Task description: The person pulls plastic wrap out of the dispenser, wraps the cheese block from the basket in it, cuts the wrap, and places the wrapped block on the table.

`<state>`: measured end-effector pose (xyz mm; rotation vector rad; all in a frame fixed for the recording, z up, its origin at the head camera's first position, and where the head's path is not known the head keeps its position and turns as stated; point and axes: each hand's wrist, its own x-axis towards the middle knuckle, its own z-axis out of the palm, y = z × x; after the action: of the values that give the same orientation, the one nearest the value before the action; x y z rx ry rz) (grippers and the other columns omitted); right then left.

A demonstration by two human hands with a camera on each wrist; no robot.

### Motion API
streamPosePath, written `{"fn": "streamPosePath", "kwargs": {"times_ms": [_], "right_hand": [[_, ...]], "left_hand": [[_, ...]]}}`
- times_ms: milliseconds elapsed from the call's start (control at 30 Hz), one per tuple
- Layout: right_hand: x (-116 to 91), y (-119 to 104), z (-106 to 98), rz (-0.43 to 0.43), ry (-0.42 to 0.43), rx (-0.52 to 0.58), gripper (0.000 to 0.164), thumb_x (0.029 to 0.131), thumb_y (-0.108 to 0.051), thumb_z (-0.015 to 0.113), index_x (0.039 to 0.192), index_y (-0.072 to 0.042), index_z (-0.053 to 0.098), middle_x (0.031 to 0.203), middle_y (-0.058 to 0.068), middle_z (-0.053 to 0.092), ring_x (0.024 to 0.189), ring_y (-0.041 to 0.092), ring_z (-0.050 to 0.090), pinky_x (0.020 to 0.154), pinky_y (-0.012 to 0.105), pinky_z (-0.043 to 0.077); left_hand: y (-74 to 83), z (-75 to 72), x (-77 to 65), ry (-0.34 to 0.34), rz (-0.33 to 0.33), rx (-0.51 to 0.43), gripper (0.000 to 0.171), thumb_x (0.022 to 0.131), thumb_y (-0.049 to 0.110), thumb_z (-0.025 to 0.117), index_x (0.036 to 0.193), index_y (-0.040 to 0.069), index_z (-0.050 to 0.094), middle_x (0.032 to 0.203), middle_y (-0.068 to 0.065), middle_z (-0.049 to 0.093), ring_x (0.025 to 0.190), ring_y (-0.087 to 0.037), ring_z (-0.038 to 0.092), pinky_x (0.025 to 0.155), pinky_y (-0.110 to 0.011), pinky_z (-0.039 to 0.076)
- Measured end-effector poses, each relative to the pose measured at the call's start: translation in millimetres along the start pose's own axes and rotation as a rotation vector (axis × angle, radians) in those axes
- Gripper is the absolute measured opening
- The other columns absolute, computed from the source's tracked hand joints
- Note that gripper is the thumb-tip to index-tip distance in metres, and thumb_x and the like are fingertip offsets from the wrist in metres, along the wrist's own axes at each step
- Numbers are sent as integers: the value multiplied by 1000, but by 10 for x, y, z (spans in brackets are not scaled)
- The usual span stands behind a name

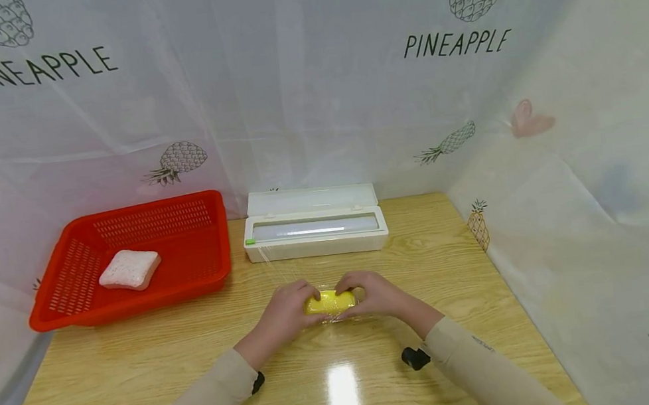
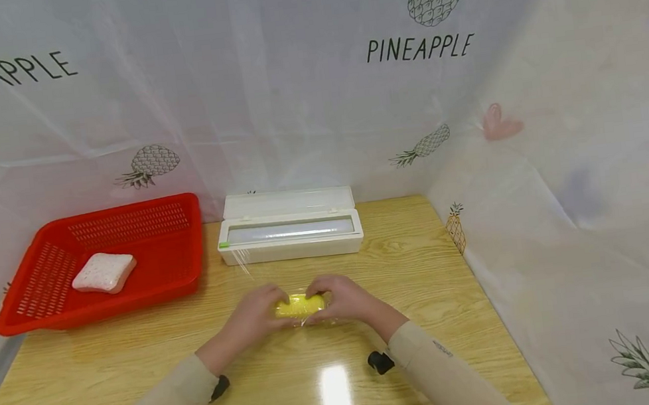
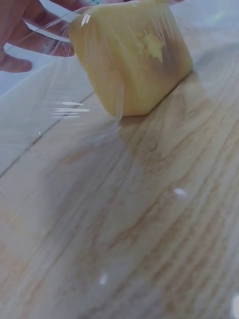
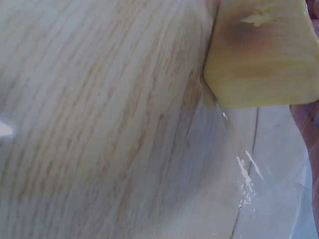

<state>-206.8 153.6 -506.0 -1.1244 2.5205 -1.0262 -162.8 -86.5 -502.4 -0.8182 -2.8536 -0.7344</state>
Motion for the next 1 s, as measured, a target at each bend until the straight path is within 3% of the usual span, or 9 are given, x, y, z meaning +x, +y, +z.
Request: {"fn": "streamPosePath", "kwargs": {"times_ms": [200, 433, 800, 1000], "right_hand": [[57, 21, -8, 19, 14, -22, 42, 75, -27, 87, 108, -10, 68, 115, -1, 59, 108, 18, 56, 92, 38, 49], [144, 43, -37, -55, 90, -259, 43, 69, -31, 90, 102, -9, 75, 101, -2, 48, 93, 15, 46, 83, 33, 45], [279, 150, -81, -8, 13, -490, 62, 68, -55, 84, 113, -15, 69, 105, -6, 62, 97, 16, 50, 89, 37, 42], [289, 145, -85, 52, 0, -475, 73, 67, -56, 84, 124, -16, 62, 118, -6, 63, 108, 18, 48, 103, 42, 33]], "left_hand": [[-46, 12, 71, 11, 18, 107, 52, 67, 48, 87, 100, 12, 69, 97, 1, 65, 91, -22, 59, 89, -47, 44], [-96, -7, 136, 50, 52, 182, 52, 63, 44, 90, 99, 12, 70, 108, -3, 61, 103, -28, 55, 89, -50, 43], [-216, -26, 263, -20, 38, 294, 62, 64, 56, 85, 109, 17, 70, 112, 1, 62, 112, -25, 49, 98, -50, 37], [-307, -2, 293, -46, 34, 323, 76, 62, 59, 85, 123, 18, 63, 115, 1, 65, 113, -25, 50, 100, -51, 35]]}}
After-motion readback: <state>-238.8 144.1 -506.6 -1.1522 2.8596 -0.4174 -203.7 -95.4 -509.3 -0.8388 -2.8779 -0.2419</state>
